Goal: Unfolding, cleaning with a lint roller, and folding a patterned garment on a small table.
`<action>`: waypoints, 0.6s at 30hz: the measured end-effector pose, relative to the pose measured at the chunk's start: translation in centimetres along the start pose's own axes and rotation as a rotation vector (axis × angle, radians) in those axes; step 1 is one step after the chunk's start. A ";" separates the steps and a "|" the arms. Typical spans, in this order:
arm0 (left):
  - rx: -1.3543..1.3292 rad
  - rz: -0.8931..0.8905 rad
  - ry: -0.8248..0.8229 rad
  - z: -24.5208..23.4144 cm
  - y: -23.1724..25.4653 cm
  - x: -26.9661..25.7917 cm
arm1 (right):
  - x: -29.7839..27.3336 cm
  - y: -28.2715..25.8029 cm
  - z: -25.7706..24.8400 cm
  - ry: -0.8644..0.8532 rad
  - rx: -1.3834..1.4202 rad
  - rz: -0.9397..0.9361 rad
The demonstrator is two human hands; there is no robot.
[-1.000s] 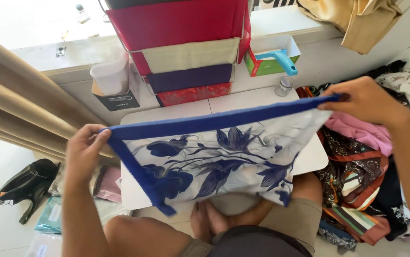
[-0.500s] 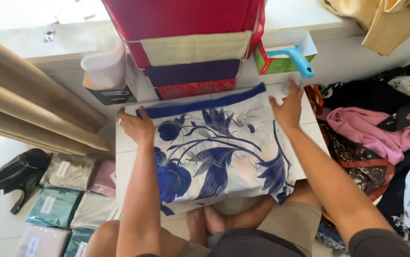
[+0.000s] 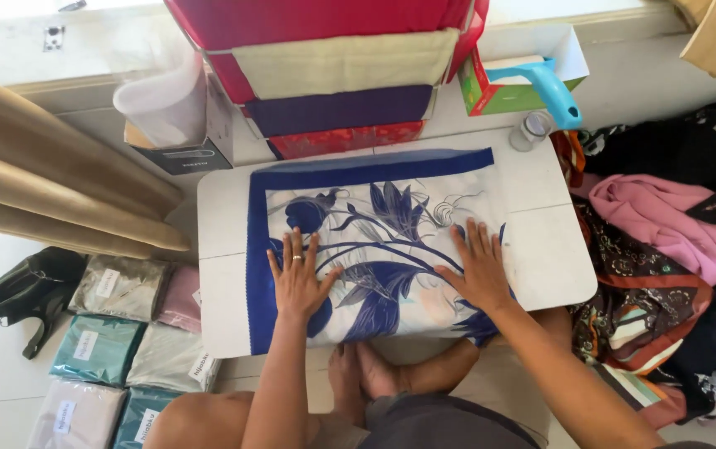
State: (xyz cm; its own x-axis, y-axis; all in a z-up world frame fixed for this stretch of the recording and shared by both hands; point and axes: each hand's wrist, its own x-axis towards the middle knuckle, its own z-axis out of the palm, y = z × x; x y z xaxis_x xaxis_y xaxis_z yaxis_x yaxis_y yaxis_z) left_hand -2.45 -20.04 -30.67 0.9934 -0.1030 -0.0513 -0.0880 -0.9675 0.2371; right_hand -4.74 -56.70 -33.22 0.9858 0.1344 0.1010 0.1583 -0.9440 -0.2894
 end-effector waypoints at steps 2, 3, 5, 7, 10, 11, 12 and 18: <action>0.031 0.006 0.051 1.8 -0.6 0.2 | -0.3 -0.4 -0.4 -0.031 -0.004 0.046; 0.061 0.016 0.106 2.5 -1.0 0.6 | -0.2 -0.6 -0.7 -0.056 -0.010 0.093; 0.074 0.056 0.164 2.8 -1.3 1.9 | 2.2 -0.8 -1.8 -0.024 -0.008 0.084; 0.085 0.100 0.224 2.4 -1.5 3.8 | 5.0 -0.6 -2.2 0.011 -0.008 0.078; 0.059 0.172 0.136 1.7 -2.7 6.6 | 9.4 0.8 -0.8 -0.022 0.043 0.016; 0.068 0.154 0.114 2.0 -3.4 7.5 | 10.6 1.8 0.2 -0.071 -0.002 -0.007; 0.078 0.136 0.093 2.4 -4.3 8.5 | 12.0 2.7 1.2 -0.119 -0.048 -0.030; 0.091 -0.171 -0.121 -0.4 -4.1 9.5 | 12.9 5.2 -0.2 -0.050 -0.087 0.059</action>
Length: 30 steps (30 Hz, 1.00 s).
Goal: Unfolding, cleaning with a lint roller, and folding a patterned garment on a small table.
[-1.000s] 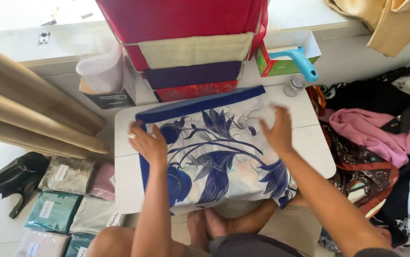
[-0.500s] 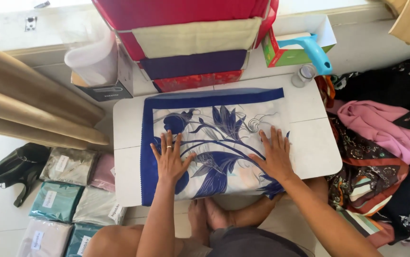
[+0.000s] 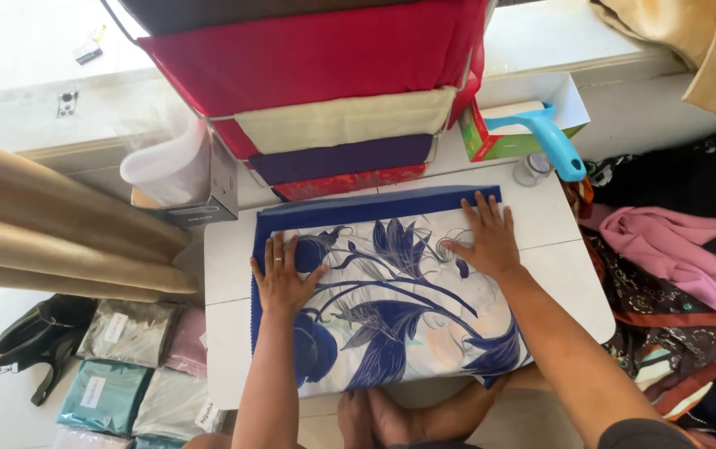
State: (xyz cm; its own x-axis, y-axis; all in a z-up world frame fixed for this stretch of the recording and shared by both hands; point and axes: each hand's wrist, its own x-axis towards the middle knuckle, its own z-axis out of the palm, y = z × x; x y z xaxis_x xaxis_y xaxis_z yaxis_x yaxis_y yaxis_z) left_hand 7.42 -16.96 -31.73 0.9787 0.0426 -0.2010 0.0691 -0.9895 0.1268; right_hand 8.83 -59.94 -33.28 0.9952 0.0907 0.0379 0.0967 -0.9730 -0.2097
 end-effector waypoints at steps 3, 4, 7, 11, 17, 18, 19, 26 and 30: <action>0.122 0.083 0.301 2.1 0.9 2.3 | 0.2 -0.4 0.8 0.075 -0.148 -0.009; 0.118 0.076 0.307 2.1 0.8 3.6 | 0.9 -1.0 0.8 0.079 -0.152 -0.017; 0.094 0.600 0.419 1.9 0.4 6.0 | 1.7 -1.8 1.5 0.166 -0.040 -0.257; 0.051 0.403 0.240 1.1 0.0 7.0 | 3.7 -0.7 2.3 0.114 -0.062 -0.280; 0.118 0.305 0.177 1.6 0.5 7.2 | 5.2 0.0 2.6 -0.005 -0.050 -0.259; 0.197 0.280 0.173 2.4 0.4 7.1 | 5.1 0.4 3.2 -0.039 -0.040 -0.243; 0.194 0.279 0.151 2.4 0.9 5.2 | 3.4 -0.7 2.2 -0.062 -0.036 -0.239; -0.026 0.186 0.261 2.0 1.8 -7.0 | -7.5 -3.0 0.1 0.080 0.053 -0.176; -0.052 0.165 0.133 2.0 1.0 -8.1 | -8.2 0.8 0.5 0.032 -0.030 -0.296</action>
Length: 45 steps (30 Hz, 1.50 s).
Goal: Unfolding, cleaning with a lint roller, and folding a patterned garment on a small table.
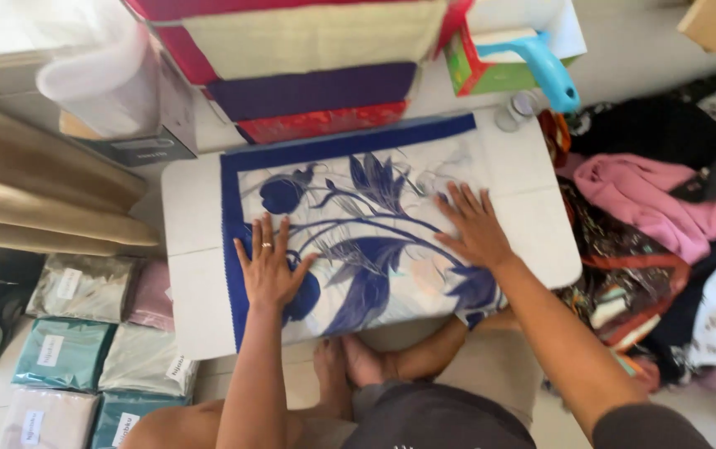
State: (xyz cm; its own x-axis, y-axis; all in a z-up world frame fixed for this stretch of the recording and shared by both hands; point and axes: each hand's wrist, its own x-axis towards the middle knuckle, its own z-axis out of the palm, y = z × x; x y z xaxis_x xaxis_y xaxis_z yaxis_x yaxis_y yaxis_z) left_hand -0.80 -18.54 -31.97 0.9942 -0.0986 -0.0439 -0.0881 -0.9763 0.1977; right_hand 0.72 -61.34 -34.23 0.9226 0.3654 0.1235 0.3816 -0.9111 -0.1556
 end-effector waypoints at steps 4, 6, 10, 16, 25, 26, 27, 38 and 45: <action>0.028 0.046 0.090 1.9 -0.2 -0.4 | -1.7 0.6 -1.5 0.039 -0.063 0.107; 0.025 0.043 0.143 1.5 0.3 -1.9 | -3.5 -1.6 -3.2 0.116 -0.038 0.200; -0.015 0.011 0.132 2.0 1.1 -4.0 | -7.1 -4.1 -1.8 -0.048 -0.019 0.020; 0.010 -0.001 0.010 1.1 0.5 -5.4 | -8.0 -2.9 -0.4 -0.018 -0.024 0.032; 0.137 0.151 -0.090 -2.8 -1.6 0.0 | 1.9 -5.3 -11.7 0.560 -0.407 0.056; 0.100 0.131 -0.218 -5.4 -1.2 0.0 | 3.5 -6.6 -15.6 0.729 -0.419 0.074; 0.066 0.113 -0.336 -8.3 -0.8 0.4 | 5.5 -7.8 -19.8 0.911 -0.432 0.090; -0.196 0.087 -0.335 2.2 -10.3 5.4 | 13.8 -0.5 -22.9 0.269 -0.109 0.605; -0.046 0.045 -0.408 4.0 -8.3 4.0 | -3.5 -11.4 -21.3 0.519 -0.059 0.427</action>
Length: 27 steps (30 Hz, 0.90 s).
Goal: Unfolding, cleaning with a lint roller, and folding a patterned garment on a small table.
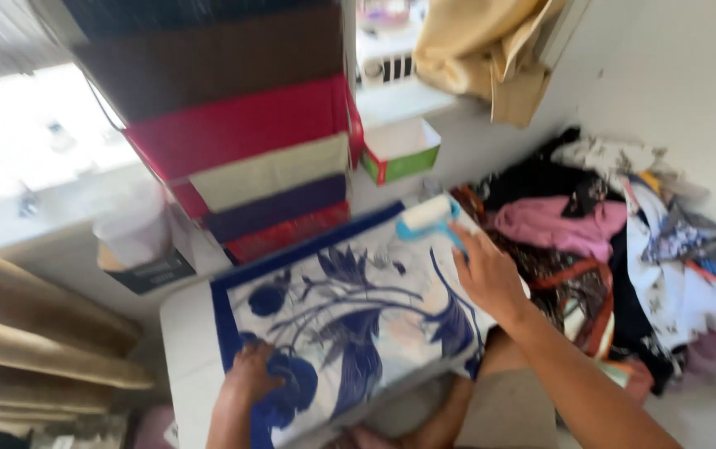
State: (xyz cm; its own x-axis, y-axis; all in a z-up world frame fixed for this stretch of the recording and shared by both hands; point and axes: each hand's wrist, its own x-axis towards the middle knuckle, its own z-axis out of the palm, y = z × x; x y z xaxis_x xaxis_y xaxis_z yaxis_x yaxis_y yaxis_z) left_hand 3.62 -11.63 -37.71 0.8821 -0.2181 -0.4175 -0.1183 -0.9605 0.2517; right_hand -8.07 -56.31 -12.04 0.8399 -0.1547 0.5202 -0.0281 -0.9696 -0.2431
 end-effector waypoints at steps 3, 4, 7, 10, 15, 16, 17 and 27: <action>0.017 -0.081 -0.119 -3.1 3.0 -3.8 | -9.7 2.4 1.8 -0.528 -0.210 0.122; 0.016 -0.085 -0.133 -2.7 2.9 -3.8 | -11.3 2.6 2.5 -0.543 -0.210 0.123; 0.077 -0.091 -0.099 -2.2 3.1 -4.1 | -13.4 2.5 3.6 -0.637 -0.369 0.251; 0.093 -0.110 -0.046 -2.4 3.6 -4.3 | -9.4 1.8 5.1 -0.716 -0.290 0.309; 0.109 -0.161 -0.127 -3.5 4.1 -4.1 | -1.3 3.8 14.3 -0.521 -0.157 0.203; 0.102 -0.155 -0.131 -3.6 4.0 -3.9 | 0.5 4.3 16.2 -0.523 -0.167 0.203; 0.094 -0.155 -0.122 -3.7 3.9 -3.7 | 2.3 4.9 18.2 -0.488 -0.144 0.188; -0.020 -0.150 -0.057 -3.5 3.0 -3.7 | 6.2 6.6 21.7 -0.536 -0.028 0.201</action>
State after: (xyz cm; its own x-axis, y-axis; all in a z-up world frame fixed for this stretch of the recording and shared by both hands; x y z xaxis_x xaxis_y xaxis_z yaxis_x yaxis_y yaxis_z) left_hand 1.59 -13.06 -32.35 0.8619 -0.0821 -0.5004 0.0228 -0.9795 0.2000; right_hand 8.71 -59.54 -28.16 0.9738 -0.2261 -0.0241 -0.2242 -0.9368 -0.2686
